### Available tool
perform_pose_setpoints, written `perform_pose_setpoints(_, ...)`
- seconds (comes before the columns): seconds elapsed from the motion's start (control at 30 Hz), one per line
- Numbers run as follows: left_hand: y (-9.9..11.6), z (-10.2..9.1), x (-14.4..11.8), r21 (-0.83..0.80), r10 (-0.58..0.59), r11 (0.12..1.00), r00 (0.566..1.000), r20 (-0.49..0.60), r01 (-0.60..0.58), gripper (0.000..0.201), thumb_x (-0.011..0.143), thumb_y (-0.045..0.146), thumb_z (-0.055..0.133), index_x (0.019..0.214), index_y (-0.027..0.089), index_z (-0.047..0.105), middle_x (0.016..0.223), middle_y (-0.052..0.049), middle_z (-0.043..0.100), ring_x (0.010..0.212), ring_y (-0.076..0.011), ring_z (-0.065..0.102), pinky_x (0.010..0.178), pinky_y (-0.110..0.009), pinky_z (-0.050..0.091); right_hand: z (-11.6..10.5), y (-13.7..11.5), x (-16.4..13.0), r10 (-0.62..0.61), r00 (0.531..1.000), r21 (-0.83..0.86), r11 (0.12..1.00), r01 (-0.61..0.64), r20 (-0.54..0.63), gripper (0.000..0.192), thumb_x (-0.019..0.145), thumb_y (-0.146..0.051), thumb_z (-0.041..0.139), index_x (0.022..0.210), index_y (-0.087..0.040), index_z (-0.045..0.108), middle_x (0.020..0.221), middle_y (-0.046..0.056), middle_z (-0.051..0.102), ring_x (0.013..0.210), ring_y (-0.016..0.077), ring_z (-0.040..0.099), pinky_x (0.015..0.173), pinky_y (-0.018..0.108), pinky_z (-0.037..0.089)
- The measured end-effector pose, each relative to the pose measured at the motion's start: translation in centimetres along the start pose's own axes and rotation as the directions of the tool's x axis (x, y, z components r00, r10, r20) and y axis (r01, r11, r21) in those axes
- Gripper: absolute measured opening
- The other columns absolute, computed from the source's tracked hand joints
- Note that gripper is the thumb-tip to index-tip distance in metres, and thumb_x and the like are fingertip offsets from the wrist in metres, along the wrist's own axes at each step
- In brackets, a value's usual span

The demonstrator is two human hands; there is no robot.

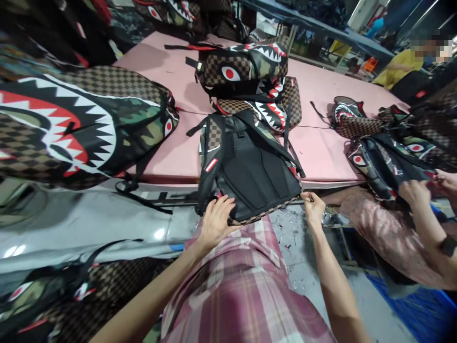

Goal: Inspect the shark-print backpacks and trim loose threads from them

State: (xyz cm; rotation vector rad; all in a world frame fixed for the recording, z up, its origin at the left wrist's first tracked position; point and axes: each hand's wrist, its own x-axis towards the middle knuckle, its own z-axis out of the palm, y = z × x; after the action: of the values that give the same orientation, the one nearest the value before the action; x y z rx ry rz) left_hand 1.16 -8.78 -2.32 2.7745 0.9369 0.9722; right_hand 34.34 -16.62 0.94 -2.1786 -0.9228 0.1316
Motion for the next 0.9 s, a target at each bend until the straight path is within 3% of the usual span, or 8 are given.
perform_pose_setpoints(0.3,-1.1,0.5,-1.0,0.004,0.046,0.999,0.999,-0.019,-0.046,0.049,0.075,0.049,0.059,0.109,0.014,0.051,0.114,-0.017,0.062,0.118,-0.0312,0.048,0.098,-0.047,0.032,0.1,-1.2,-2.1,0.027,1.0,0.187,0.982,-0.03,0.015,0.032,0.077,-0.04,0.048,0.081,-0.014,0.067,0.072,0.002,0.063,0.066,0.0149,0.052,0.063,0.024,0.04)
perform_pose_setpoints(0.47,-1.5,0.9,-1.0,0.017,0.079,0.997,0.995,-0.057,-0.078,0.05,0.072,0.05,0.063,0.106,0.015,0.054,0.111,-0.017,0.063,0.114,-0.0324,0.051,0.096,-0.048,0.034,0.3,-3.3,-3.1,-0.195,0.972,0.165,0.971,0.172,0.131,0.023,0.081,-0.03,0.049,0.086,-0.02,0.069,0.076,0.002,0.062,0.072,0.0151,0.056,0.065,0.024,0.041)
perform_pose_setpoints(0.6,-1.5,0.4,-1.1,0.048,0.1,0.994,0.995,-0.016,-0.099,0.046,0.071,0.049,0.063,0.102,0.016,0.054,0.107,-0.017,0.065,0.105,-0.0317,0.057,0.093,-0.048,0.035,0.4,-4.9,-3.5,-0.315,0.894,-0.038,0.938,0.344,0.317,0.022,0.079,-0.014,0.049,0.088,-0.023,0.067,0.082,0.002,0.061,0.074,0.0142,0.057,0.062,0.023,0.037)
perform_pose_setpoints(0.7,-2.3,-0.7,-2.3,0.055,0.07,0.996,0.996,0.057,-0.073,0.037,0.075,0.041,0.061,0.104,0.019,0.054,0.109,-0.014,0.065,0.104,-0.0292,0.058,0.096,-0.049,0.032,0.5,-5.7,-4.2,-0.375,0.769,-0.137,0.851,0.507,0.517,0.026,0.072,-0.006,0.048,0.086,-0.022,0.063,0.084,0.002,0.058,0.07,0.0133,0.055,0.056,0.022,0.032)
perform_pose_setpoints(0.8,-3.1,-2.4,-3.5,0.04,0.014,0.999,0.994,0.111,-0.018,0.034,0.076,0.034,0.061,0.106,0.02,0.056,0.111,-0.011,0.065,0.107,-0.0271,0.057,0.099,-0.048,0.032,0.9,-5.9,-5.4,-0.406,0.665,-0.104,0.802,0.588,0.626,0.024,0.07,-0.006,0.047,0.086,-0.02,0.058,0.085,0.002,0.056,0.062,0.012,0.05,0.053,0.023,0.028)
perform_pose_setpoints(0.9,-3.3,-4.1,-3.4,-0.093,-0.128,0.983,0.959,0.253,0.156,0.025,0.079,0.035,0.056,0.1,0.022,0.061,0.107,-0.007,0.067,0.099,-0.0227,0.062,0.091,-0.039,0.044,1.5,-5.7,-6.0,-0.418,0.616,0.103,0.871,0.48,0.668,0.013,0.075,-0.01,0.044,0.079,-0.019,0.054,0.079,0.001,0.053,0.062,0.012,0.047,0.055,0.023,0.03)
